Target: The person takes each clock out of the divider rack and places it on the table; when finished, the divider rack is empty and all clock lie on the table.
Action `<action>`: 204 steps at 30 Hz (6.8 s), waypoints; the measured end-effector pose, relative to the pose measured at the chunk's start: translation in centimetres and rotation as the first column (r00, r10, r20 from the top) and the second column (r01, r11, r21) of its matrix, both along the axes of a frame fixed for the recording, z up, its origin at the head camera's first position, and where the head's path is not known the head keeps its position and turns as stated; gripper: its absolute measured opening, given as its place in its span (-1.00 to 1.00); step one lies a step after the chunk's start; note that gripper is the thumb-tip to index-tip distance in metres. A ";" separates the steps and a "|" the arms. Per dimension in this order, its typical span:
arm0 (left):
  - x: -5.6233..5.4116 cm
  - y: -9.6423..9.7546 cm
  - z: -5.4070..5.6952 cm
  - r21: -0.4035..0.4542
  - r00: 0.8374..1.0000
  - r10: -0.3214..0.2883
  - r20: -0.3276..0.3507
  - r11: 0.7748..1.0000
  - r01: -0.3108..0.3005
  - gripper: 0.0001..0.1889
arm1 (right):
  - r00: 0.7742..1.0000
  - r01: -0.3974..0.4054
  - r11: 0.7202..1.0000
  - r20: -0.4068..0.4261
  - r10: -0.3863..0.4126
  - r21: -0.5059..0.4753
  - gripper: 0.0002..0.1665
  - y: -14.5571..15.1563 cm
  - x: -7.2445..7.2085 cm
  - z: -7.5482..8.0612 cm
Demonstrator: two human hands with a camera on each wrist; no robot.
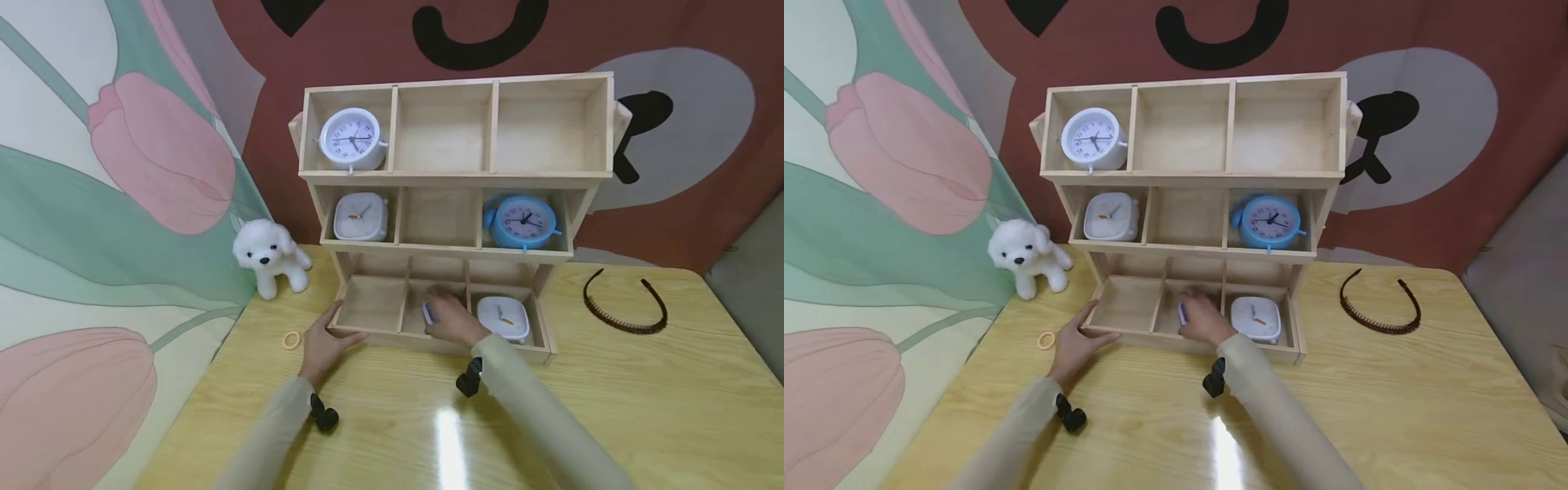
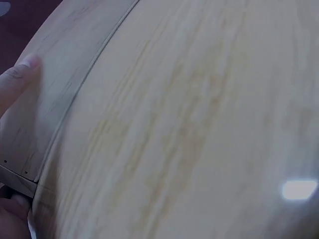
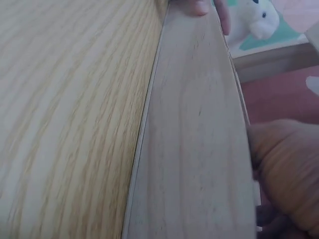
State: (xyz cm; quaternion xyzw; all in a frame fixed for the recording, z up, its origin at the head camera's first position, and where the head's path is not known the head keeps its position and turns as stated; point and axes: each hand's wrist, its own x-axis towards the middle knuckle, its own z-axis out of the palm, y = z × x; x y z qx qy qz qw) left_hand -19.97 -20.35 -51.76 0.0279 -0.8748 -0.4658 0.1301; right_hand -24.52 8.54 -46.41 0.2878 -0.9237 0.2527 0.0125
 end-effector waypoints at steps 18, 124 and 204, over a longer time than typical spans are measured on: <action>-0.8 0.6 0.2 -0.037 1.000 -0.001 -0.032 0.999 0.000 -0.04 | 0.996 -0.007 0.999 -0.094 0.004 -0.033 -0.37 0.6 -0.5 0.0; -0.3 0.1 -0.2 -0.056 1.000 0.016 0.012 0.998 -0.016 -0.04 | 0.938 0.345 0.937 -0.006 -0.346 -0.056 -0.05 9.4 3.7 0.4; -0.2 0.0 -0.5 -0.027 1.000 0.014 0.028 1.000 -0.013 -0.05 | 0.867 0.490 0.870 -0.069 -0.493 -0.057 -0.01 -3.5 14.1 -2.1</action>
